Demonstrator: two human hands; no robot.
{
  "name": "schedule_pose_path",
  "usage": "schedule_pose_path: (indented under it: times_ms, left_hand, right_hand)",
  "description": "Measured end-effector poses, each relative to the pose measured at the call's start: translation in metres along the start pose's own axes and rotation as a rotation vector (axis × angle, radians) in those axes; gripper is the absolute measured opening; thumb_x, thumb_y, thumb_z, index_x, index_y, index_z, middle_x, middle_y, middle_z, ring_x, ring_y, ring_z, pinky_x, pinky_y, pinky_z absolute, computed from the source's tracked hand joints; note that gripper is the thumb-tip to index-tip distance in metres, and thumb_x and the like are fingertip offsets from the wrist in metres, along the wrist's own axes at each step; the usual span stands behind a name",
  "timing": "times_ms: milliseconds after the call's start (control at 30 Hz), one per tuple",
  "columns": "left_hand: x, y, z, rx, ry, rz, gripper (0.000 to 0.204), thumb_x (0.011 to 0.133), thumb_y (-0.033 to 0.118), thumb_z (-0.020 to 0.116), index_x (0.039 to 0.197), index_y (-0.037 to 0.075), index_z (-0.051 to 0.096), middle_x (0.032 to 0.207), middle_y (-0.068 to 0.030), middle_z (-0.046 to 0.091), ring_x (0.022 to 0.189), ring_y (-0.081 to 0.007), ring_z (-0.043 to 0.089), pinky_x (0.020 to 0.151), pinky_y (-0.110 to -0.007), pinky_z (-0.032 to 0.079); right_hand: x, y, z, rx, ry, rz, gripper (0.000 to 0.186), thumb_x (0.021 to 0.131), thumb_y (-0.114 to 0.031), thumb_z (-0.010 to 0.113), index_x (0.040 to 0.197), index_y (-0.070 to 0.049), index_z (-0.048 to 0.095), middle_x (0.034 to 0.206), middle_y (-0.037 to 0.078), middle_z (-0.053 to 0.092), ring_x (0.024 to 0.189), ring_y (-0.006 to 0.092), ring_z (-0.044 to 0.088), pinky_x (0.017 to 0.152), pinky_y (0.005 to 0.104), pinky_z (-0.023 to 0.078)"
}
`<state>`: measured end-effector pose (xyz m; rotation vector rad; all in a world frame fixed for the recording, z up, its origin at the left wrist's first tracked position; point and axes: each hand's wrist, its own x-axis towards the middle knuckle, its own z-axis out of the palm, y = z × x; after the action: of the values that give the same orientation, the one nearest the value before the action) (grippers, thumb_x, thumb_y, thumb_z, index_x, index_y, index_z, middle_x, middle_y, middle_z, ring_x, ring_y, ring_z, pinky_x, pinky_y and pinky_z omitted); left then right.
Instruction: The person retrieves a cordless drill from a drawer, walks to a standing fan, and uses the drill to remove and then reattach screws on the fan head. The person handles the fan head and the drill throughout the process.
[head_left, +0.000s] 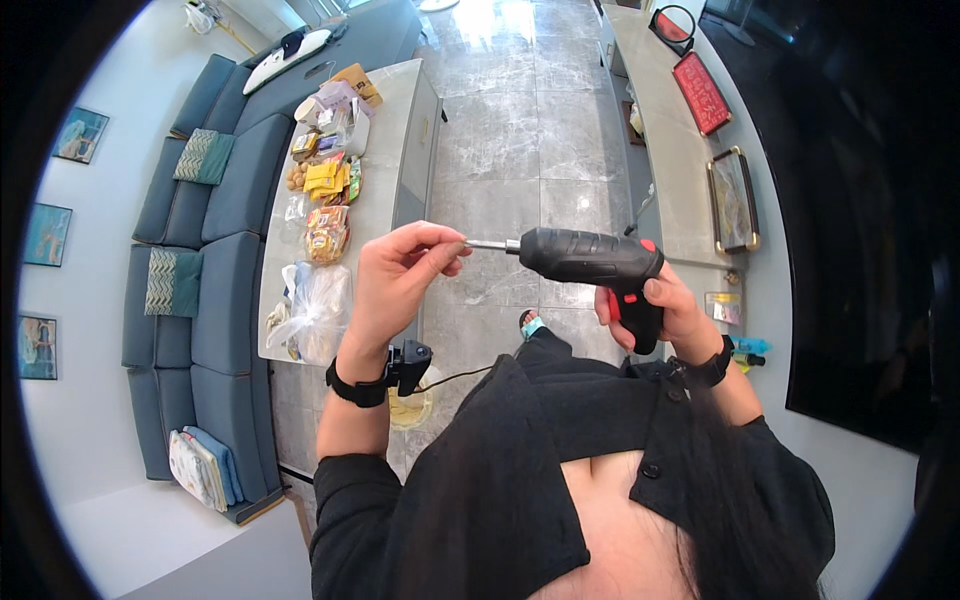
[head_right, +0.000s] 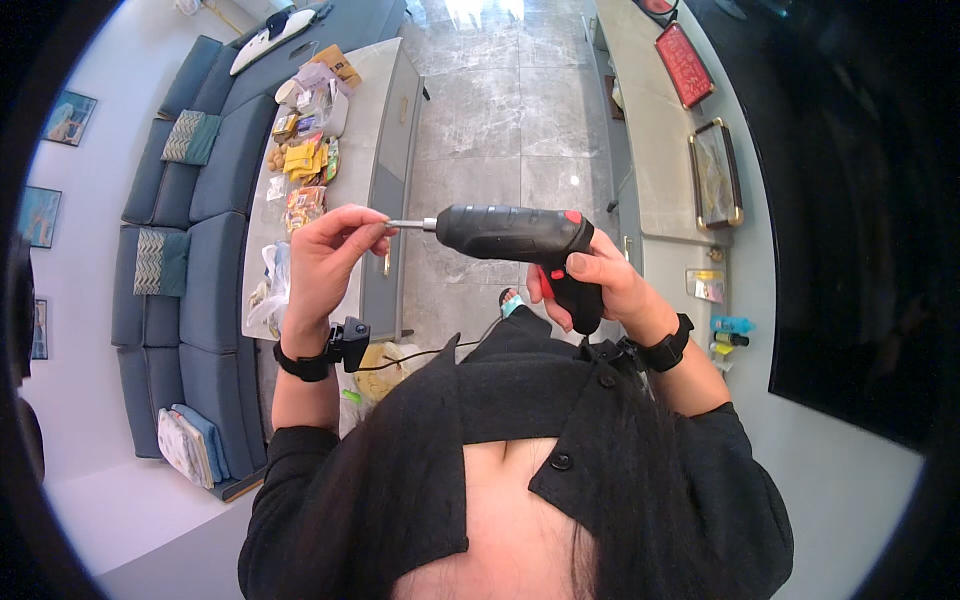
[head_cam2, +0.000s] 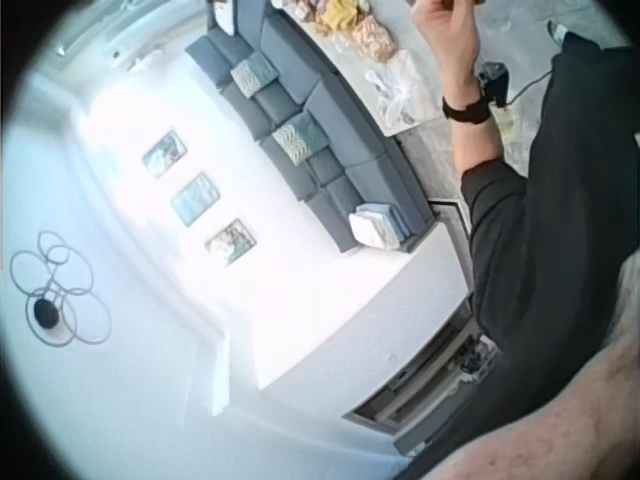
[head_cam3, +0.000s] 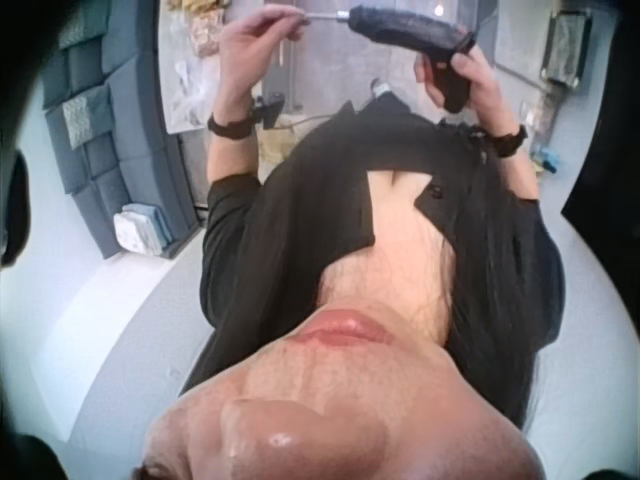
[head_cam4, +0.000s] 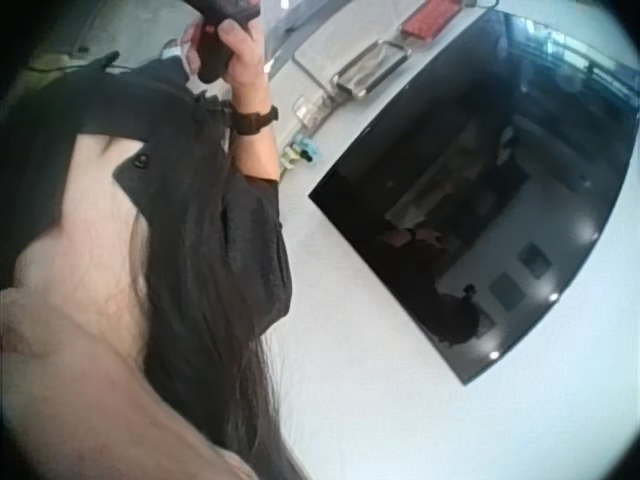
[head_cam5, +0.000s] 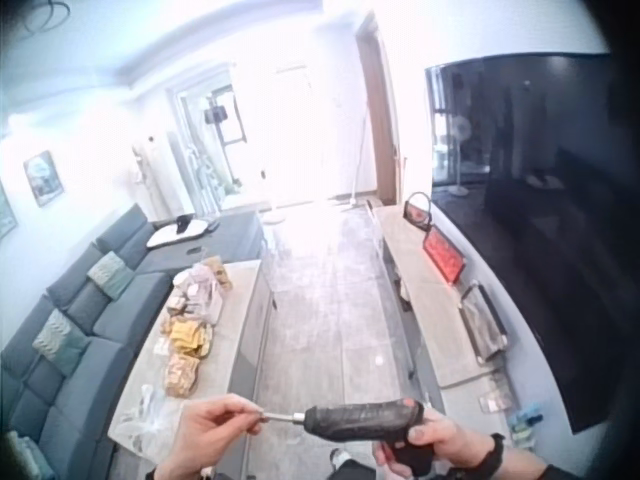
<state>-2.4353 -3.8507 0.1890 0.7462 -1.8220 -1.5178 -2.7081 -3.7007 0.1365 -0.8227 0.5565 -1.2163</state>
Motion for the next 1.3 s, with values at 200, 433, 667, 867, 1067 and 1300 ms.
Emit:
schedule_pose_path:
  times_ms: [200, 433, 667, 867, 1067, 1300]
  left_hand:
    - [0.106, -0.033, -0.044, -0.076, 0.084, -0.012, 0.009, 0.091, 0.004, 0.062, 0.093, -0.004, 0.066, 0.083, -0.0066, 0.068, 0.073, -0.0099, 0.062, 0.067, -0.024, 0.052]
    - [0.221, -0.076, -0.060, -0.283, 0.023, -0.190, 0.009, 0.091, 0.004, 0.062, 0.094, -0.003, 0.065, 0.086, -0.0103, 0.069, 0.071, -0.0122, 0.063, 0.066, -0.027, 0.053]
    - [0.396, -0.111, -0.024, -0.382, -0.210, -0.284, 0.012, 0.092, 0.008, 0.060, 0.099, -0.001, 0.063, 0.088, -0.0096, 0.068, 0.076, -0.0136, 0.063, 0.071, -0.027, 0.052]
    - [0.549, -0.105, -0.009, -0.397, -0.251, -0.333, 0.013, 0.093, 0.010, 0.060, 0.098, -0.002, 0.064, 0.087, -0.0090, 0.067, 0.076, -0.0136, 0.063, 0.071, -0.027, 0.051]
    - [0.668, -0.127, -0.034, -0.454, -0.177, -0.335, 0.014, 0.093, 0.012, 0.061, 0.098, -0.001, 0.064, 0.084, -0.0080, 0.068, 0.075, -0.0123, 0.063, 0.069, -0.026, 0.050]
    - [0.825, -0.156, -0.110, -0.489, -0.146, -0.314, 0.016, 0.093, 0.013, 0.062, 0.097, -0.002, 0.065, 0.084, -0.0083, 0.068, 0.073, -0.0123, 0.063, 0.068, -0.026, 0.051]
  right_hand:
    - [0.088, -0.031, -0.054, 0.119, 0.036, 0.022, 0.067, 0.082, -0.039, 0.069, 0.129, 0.003, 0.046, 0.086, 0.019, 0.063, 0.050, 0.0215, 0.059, 0.042, 0.0297, 0.047]
    - [0.181, -0.067, -0.132, 0.258, 0.257, -0.152, 0.042, 0.078, -0.011, 0.064, 0.115, 0.004, 0.050, 0.087, 0.019, 0.063, 0.057, 0.0247, 0.061, 0.052, 0.0363, 0.052]
    - [0.301, -0.140, -0.238, -0.186, 0.421, -0.237, 0.042, 0.071, 0.004, 0.069, 0.111, 0.002, 0.056, 0.086, 0.009, 0.064, 0.070, 0.0160, 0.062, 0.066, 0.0298, 0.052]
    - [0.402, -0.228, -0.312, -0.425, 0.318, -0.219, 0.043, 0.075, -0.001, 0.074, 0.113, -0.001, 0.055, 0.092, 0.005, 0.066, 0.081, 0.0090, 0.061, 0.072, 0.0253, 0.049]
    - [0.516, -0.277, -0.384, -0.567, 0.227, -0.180, 0.041, 0.074, -0.002, 0.076, 0.109, -0.004, 0.055, 0.091, 0.003, 0.065, 0.084, 0.0090, 0.058, 0.076, 0.0262, 0.048]
    - [0.680, -0.328, -0.459, -0.571, 0.180, -0.187, 0.038, 0.074, 0.001, 0.074, 0.106, -0.003, 0.055, 0.091, 0.003, 0.064, 0.083, 0.0085, 0.058, 0.075, 0.0260, 0.048]
